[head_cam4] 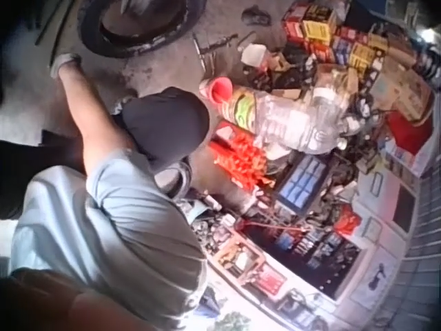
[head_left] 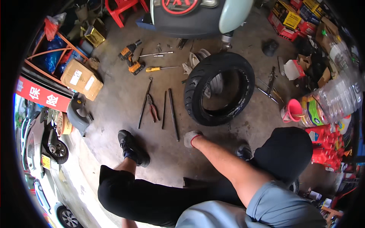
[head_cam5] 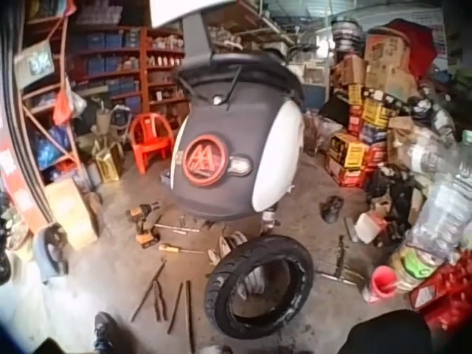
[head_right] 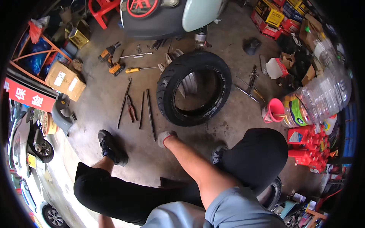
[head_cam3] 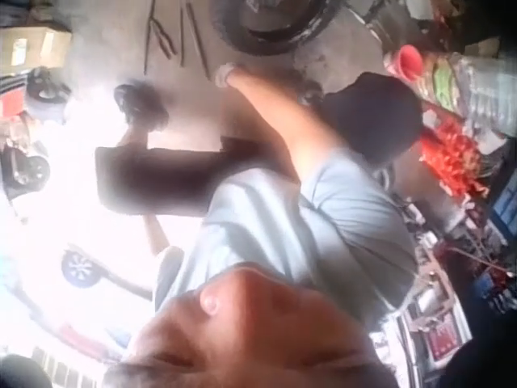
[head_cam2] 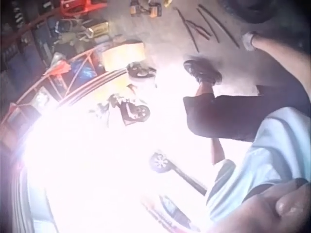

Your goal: Unwrapping a new motorcycle tire and applying lubricant with a brush before mounting it onto a wheel rim.

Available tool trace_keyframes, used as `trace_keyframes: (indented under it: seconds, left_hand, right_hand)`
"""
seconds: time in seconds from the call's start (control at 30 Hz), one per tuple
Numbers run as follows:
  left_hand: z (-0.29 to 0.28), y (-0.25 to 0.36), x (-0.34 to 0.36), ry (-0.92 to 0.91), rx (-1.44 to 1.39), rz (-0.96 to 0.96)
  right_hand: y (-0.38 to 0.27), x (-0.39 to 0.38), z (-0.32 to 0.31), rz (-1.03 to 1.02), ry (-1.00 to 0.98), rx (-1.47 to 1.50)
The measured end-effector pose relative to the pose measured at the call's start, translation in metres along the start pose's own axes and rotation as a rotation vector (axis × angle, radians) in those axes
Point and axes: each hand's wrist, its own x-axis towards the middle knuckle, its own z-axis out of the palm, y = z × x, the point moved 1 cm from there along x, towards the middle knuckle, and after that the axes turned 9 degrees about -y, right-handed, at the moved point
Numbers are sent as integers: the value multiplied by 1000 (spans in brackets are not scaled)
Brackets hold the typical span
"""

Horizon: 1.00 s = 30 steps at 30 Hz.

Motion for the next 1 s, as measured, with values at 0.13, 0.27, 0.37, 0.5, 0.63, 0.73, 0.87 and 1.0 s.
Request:
trace_keyframes:
  seconds: [0.13,0.27,0.37,0.5,0.63,0.73,0.87,1.0]
  left_hand:
    - [-30,74,24,-82,-34,248]
    - [-47,214,42,-250,-181,629]
    - [-32,336,25,-355,-68,821]
    - [29,447,-29,-467,163,927]
    - [96,520,-60,-505,484,1185]
    - [143,555,-67,-538,601,1220]
    - [201,593,-73,-541,932,1251]
    - [265,605,-77,-570,1010,1089]
  right_hand:
    - [2,-38,-39,-30,123,-79]
    - [4,-62,-61,-134,141,-278]
    - [5,-96,-81,-125,100,-423]
    - [18,-169,-117,-19,102,-511]
    - [49,-254,-150,59,76,-616]
    - [89,-307,-161,143,353,-429]
    - [157,-333,-184,223,457,-243]
    - [213,-313,-217,264,632,-69]
